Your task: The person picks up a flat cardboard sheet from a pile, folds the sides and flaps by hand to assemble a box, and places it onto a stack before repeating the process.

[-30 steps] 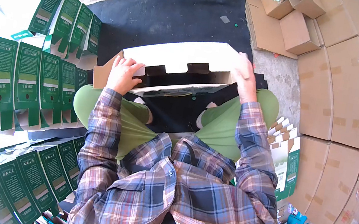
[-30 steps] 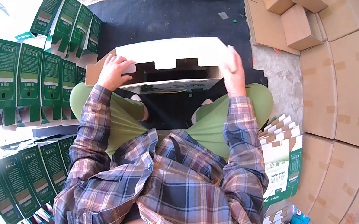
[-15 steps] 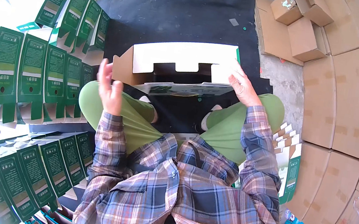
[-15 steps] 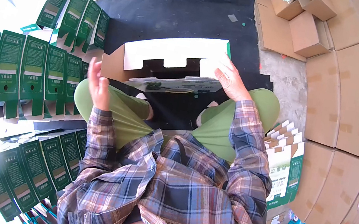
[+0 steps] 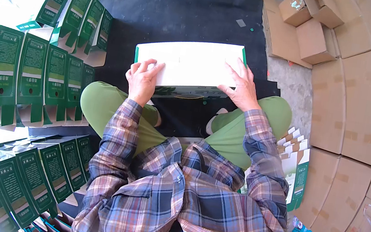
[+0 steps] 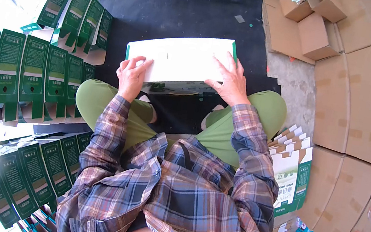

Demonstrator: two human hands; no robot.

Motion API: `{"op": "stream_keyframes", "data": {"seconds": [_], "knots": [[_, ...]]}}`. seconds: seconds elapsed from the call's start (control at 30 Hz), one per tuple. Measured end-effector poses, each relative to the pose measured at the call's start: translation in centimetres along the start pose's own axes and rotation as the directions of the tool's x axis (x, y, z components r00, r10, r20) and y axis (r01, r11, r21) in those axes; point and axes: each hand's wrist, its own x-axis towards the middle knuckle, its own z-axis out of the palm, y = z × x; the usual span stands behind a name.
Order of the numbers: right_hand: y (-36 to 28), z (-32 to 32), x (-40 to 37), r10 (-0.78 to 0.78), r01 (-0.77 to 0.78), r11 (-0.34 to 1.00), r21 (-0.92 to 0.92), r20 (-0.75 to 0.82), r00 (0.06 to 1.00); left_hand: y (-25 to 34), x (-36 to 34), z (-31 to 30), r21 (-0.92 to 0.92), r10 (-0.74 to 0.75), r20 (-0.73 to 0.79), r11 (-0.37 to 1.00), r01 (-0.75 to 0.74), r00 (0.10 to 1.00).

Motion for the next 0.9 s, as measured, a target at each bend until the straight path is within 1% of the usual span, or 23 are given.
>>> {"op": "stream_keyframes", "data": {"seconds": [0.03, 0.07, 0.1, 0.2, 0.27, 0.4, 0.5, 0.57, 0.7, 0.77, 0.8, 0.83, 0.87, 0.9], "knots": [[-0.4, 0.0, -0.1, 0.001, -0.001, 1.000, 0.004, 0.003, 1.000, -0.1, -0.1, 0.0, 0.053, 0.066, 0.009, 0.996, -0.066, 0.998], [-0.7, -0.2, -0.1, -0.003, 0.004, 1.000, -0.030, 0.004, 1.000, 0.0, -0.2, -0.1, 0.065, 0.031, 0.082, 0.997, -0.036, 0.996], [-0.8, -0.3, 0.0, -0.008, 0.008, 0.998, -0.065, 0.005, 1.000, 0.5, -0.2, -0.6, 0.066, 0.032, 0.082, 0.997, -0.037, 0.996], [-0.4, -0.2, 0.0, -0.041, 0.040, 0.995, -0.086, -0.009, 0.999, 1.4, -0.2, -1.3, 0.104, 0.064, 0.111, 0.992, -0.075, 0.992], [-0.3, -0.1, -0.1, -0.057, 0.056, 0.994, -0.090, -0.005, 0.998, 1.5, -0.2, -1.1, 0.133, 0.015, 0.246, 0.990, -0.049, 0.969], [-0.3, 0.0, -0.3, -0.105, 0.103, 0.991, -0.081, -0.023, 0.994, 0.6, -0.4, -0.3, 0.131, 0.047, 0.273, 0.988, -0.086, 0.961], [-0.4, -0.1, -0.3, -0.103, 0.103, 0.990, -0.094, 0.001, 0.995, 0.7, -0.3, -0.4, 0.121, 0.053, 0.293, 0.988, -0.092, 0.955], [-0.1, 0.2, -0.3, -0.103, 0.103, 0.989, -0.102, 0.004, 0.995, 1.1, -0.2, -0.7, 0.131, 0.030, 0.330, 0.988, -0.077, 0.944], [-0.4, 0.3, -0.4, -0.088, 0.088, 0.990, -0.109, 0.005, 0.996, 0.9, -0.3, -0.6, 0.106, 0.046, 0.318, 0.991, -0.084, 0.947], [-0.4, -0.1, -0.6, -0.086, 0.087, 0.990, -0.109, 0.012, 0.996, 1.2, -0.5, -0.9, 0.124, 0.047, 0.265, 0.989, -0.082, 0.963], [-0.3, -0.2, -0.6, -0.085, 0.086, 0.990, -0.108, 0.018, 0.996, 1.1, -0.6, -1.0, 0.125, 0.044, 0.262, 0.989, -0.079, 0.964], [0.0, -0.3, -0.3, -0.092, 0.093, 0.990, -0.108, 0.017, 0.996, 0.8, -0.7, -1.1, 0.014, 0.031, 0.152, 0.999, -0.034, 0.988], [0.5, -0.3, -0.2, -0.016, 0.021, 0.997, 0.069, -0.067, 0.998, 0.3, -0.8, -1.2, -0.100, 0.005, 0.044, 0.995, -0.001, 0.999], [1.3, -0.2, -0.1, 0.075, -0.040, 0.967, 0.251, -0.131, 0.988, -1.4, -0.9, 0.1, -0.242, -0.092, -0.143, 0.969, 0.056, 0.985]]}}
